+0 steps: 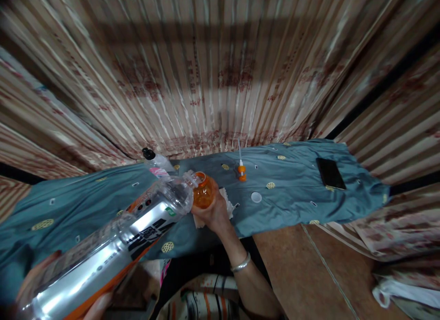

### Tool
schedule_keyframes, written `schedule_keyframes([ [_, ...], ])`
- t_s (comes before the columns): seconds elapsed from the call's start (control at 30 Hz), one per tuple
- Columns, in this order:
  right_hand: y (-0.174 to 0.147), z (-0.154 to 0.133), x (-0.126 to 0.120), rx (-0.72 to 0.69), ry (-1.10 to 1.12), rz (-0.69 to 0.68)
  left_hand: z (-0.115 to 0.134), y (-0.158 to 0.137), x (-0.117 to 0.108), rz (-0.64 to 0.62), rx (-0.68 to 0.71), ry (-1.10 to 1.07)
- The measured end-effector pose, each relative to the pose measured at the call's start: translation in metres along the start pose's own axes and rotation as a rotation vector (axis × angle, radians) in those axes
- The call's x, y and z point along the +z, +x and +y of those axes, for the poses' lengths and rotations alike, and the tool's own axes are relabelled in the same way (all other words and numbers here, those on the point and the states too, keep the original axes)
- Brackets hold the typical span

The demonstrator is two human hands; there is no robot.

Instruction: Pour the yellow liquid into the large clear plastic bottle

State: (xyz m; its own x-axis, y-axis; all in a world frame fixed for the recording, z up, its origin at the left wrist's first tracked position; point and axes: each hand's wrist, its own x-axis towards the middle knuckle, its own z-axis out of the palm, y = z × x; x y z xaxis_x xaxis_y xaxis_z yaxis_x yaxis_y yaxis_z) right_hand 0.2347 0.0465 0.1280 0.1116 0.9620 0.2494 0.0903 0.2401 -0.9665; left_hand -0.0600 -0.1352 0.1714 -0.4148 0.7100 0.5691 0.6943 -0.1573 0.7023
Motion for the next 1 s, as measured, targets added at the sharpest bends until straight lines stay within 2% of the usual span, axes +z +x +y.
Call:
schedule_keyframes([
  [0.17, 0.0, -0.002, -0.001, 0.009, -0.015, -0.001, 0.0, 0.001, 0.002, 0.055, 0.029, -0.009],
  [0.3, 0.0, 0.002, -0.001, 0.022, -0.002, -0.001, -0.003, 0.0, 0.001, 0.026, 0.004, -0.001],
  [0.67, 0.0, 0.007, 0.002, -0.01, 0.016, 0.006, -0.016, 0.003, 0.001, 0.09, 0.142, 0.0],
  [0.8, 0.0, 0.01, 0.003, -0.016, 0.014, 0.019, -0.013, 0.003, 0.002, 0.056, 0.116, -0.003],
  [1.0, 0.0, 0.011, 0.001, -0.012, -0.005, 0.016, -0.007, 0.005, 0.005, 0.082, 0.105, -0.009],
])
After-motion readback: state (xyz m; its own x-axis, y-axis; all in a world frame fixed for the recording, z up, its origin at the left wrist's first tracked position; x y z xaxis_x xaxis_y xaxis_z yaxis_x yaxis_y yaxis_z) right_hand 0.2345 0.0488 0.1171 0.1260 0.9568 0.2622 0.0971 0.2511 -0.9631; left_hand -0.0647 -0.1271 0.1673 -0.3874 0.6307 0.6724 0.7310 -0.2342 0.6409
